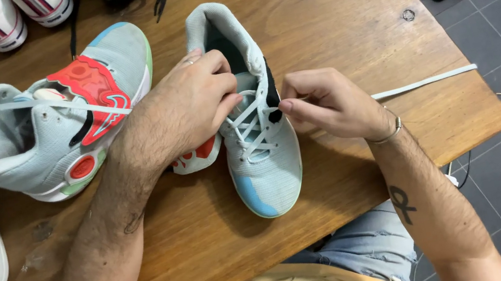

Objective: The person laces a light blue and red high-top sneaker by threading white laces through the eyelets from the bottom up. They pull the laces tight at each step and finish by tying a knot at the top.

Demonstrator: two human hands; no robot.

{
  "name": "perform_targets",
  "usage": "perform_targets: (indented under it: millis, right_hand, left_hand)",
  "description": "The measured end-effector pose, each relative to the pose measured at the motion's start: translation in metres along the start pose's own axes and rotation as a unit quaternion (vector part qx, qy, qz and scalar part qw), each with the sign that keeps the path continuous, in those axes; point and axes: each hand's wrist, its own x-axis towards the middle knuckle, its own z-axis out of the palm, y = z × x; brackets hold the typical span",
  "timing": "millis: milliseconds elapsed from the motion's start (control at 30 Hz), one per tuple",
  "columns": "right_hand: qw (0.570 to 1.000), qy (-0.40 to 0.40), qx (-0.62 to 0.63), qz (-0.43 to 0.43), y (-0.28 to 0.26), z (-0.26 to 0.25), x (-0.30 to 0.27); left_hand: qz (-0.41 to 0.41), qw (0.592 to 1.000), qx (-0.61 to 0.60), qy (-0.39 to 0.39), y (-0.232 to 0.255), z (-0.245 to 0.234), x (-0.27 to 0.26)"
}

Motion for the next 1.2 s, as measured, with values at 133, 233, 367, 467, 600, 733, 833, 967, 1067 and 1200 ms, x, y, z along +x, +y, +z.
perform_targets:
  millis: [133,233,367,467,600,733,833,967,1067,1200]
  right_hand:
    - [0.991,-0.013,0.128,0.047,0.006,0.006,0.001]
    - [0.993,0.004,0.117,0.032,0.015,0.007,0.002]
    - [0.995,0.018,0.094,0.01,0.018,0.005,0.002]
    - [0.993,0.008,0.114,0.012,0.013,0.004,0.002]
    - [0.983,0.033,0.175,0.05,0.011,0.01,0.003]
    - [0.97,0.069,0.221,0.075,0.017,0.018,0.006]
    - [0.974,0.077,0.185,0.11,0.015,0.019,0.007]
    - [0.981,0.068,0.147,0.109,0.011,0.018,0.007]
    - [0.99,0.06,0.07,0.11,0.014,0.015,0.007]
    - [0.987,0.016,0.113,0.113,0.015,0.014,0.006]
  left_hand:
    - [0.007,1.0,0.025,-0.006,-0.001,0.002,0.0]
    - [0.002,1.0,0.015,-0.008,0.0,0.0,0.0]
    - [0.047,0.998,0.022,0.03,-0.004,0.002,0.0]
    - [0.052,0.998,-0.01,0.038,-0.007,0.005,0.001]
    - [0.001,0.997,-0.073,0.011,-0.005,0.004,0.0]
    - [-0.008,0.997,-0.071,0.0,-0.004,0.002,0.001]
    - [-0.035,0.995,-0.082,-0.036,-0.002,-0.001,0.002]
    - [-0.025,0.997,-0.068,-0.026,-0.003,0.001,0.001]
    - [-0.027,0.997,-0.068,-0.019,-0.004,0.003,0.001]
    - [-0.03,0.997,-0.075,-0.018,-0.003,0.0,0.001]
